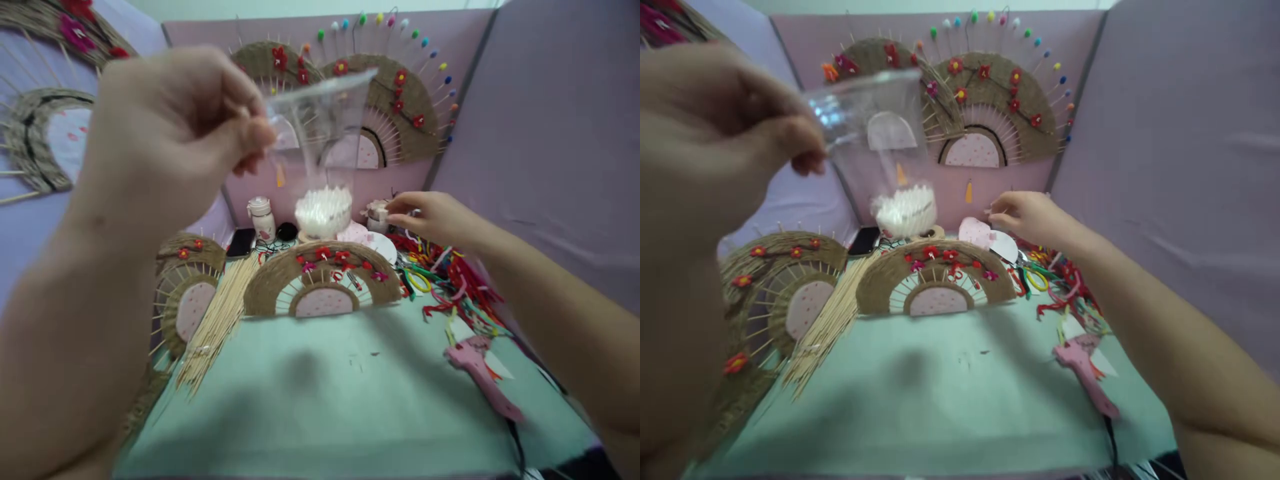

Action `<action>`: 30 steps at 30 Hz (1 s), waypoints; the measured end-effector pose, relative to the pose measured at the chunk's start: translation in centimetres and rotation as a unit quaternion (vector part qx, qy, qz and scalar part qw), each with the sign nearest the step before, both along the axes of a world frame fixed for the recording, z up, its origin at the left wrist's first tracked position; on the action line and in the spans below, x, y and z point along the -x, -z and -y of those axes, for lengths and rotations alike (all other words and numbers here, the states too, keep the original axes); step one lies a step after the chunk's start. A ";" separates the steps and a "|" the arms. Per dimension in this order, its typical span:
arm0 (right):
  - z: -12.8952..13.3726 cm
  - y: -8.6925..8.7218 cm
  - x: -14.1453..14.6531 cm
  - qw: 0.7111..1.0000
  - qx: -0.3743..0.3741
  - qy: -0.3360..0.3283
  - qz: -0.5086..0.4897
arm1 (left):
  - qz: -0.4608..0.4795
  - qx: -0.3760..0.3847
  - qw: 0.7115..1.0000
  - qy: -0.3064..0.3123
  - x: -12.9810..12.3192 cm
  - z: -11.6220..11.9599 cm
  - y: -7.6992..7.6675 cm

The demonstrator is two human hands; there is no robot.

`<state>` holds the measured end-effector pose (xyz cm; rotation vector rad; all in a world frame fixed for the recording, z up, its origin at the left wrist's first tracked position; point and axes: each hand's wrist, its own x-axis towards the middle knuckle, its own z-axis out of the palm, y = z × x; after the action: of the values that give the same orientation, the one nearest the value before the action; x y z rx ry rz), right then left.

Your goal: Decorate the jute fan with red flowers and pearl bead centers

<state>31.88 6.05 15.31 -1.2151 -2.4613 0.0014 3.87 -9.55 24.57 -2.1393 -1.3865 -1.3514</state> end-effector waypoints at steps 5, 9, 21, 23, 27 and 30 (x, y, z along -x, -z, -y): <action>12.1 3.4 -8.0 0.994 0.048 0.022 -0.096 | -0.068 0.078 0.995 -0.003 -1.0 8.5 9.6; 17.1 12.1 -12.5 0.978 0.165 0.117 -0.051 | -0.038 0.158 0.987 0.003 -1.1 11.0 18.0; 17.2 22.8 -12.3 0.931 0.067 0.354 0.057 | 0.034 0.185 0.982 -0.021 -3.7 10.4 23.8; 16.9 22.9 -11.8 0.929 0.068 0.359 0.060 | 0.032 0.205 0.978 -0.017 -4.1 10.2 24.0; 17.8 22.6 -11.2 0.924 0.050 0.375 0.052 | 0.027 0.220 0.975 -0.008 -4.4 10.0 24.7; 19.6 21.6 -11.8 0.927 0.029 0.374 0.032 | 0.030 0.223 0.974 -0.009 -4.4 9.9 24.9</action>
<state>43.71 -13.57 -6.30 -2.1248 -1.9005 -0.1790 8.31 -19.42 -0.38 -2.3581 -1.8773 -1.1918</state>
